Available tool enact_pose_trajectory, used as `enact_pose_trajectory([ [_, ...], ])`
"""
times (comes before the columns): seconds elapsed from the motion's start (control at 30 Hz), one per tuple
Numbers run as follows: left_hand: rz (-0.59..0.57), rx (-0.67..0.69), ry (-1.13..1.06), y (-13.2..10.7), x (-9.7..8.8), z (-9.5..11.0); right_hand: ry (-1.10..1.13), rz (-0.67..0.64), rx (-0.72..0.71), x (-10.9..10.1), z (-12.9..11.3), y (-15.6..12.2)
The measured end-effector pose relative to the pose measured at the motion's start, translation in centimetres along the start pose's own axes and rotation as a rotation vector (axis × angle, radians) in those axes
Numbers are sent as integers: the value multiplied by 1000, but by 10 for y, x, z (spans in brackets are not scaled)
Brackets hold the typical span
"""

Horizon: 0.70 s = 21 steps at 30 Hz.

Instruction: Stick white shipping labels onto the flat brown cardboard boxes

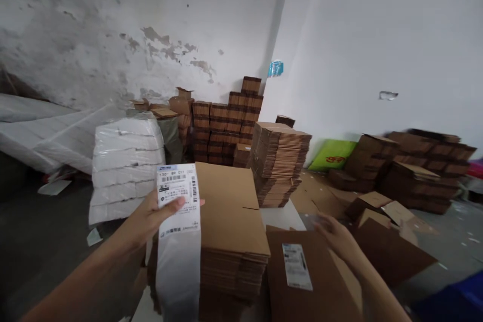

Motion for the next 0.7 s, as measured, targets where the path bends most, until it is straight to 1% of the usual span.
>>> enact_pose_trajectory([
  [0.03,-38,40,59,-1,9,3,101,-97,-36,21,-45,-13],
  [0.07,-65,98,142,-2,17,7,196,-195,-113,41,-97,-29],
  [0.13,-94,232,334,-5,28,12,296,-427,-337,77,-200,-67],
  [0.17,-93,280,414,-7,30,13,311,-470,-458,86,-241,-83],
  [0.2,-104,292,460,-9,30,12,314,-476,-544,93,-270,-95],
  [0.23,-126,268,443,-11,29,10,311,-445,-610,97,-289,-103],
  [0.27,-153,201,352,-13,28,6,306,-385,-653,99,-298,-108],
  [0.3,-164,96,201,-14,25,2,301,-329,-683,101,-300,-111],
  [0.33,-139,-34,17,-13,22,-3,297,-291,-714,104,-299,-115],
  [0.37,-78,-161,-173,-12,17,-8,291,-277,-757,107,-298,-121],
  [0.4,8,-263,-336,-9,11,-13,277,-289,-815,110,-298,-128],
  [0.43,107,-329,-455,-5,4,-17,266,-308,-882,112,-300,-135],
  [0.47,202,-358,-534,0,-6,-21,261,-322,-943,112,-304,-141],
  [0.5,286,-352,-590,7,-18,-23,268,-325,-991,108,-310,-143],
  [0.53,357,-333,-635,14,-32,-26,302,-312,-1010,102,-317,-139],
  [0.57,429,-310,-671,20,-48,-29,362,-288,-989,94,-323,-129],
  [0.6,509,-289,-691,24,-66,-34,443,-244,-929,86,-326,-112],
  [0.63,580,-266,-696,26,-83,-39,513,-187,-838,82,-326,-89],
  [0.67,634,-245,-688,26,-98,-43,513,-135,-739,84,-322,-65],
  [0.7,659,-230,-668,25,-108,-46,444,-95,-646,92,-314,-42],
])
Point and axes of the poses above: each hand's wrist, its own y-axis towards the middle knuckle, its own x-axis out of the palm, z = x × y, the point moved 8 cm from there along y, towards the middle knuckle, and after that the axes turned 10 degrees about z, right-handed, at the moved point
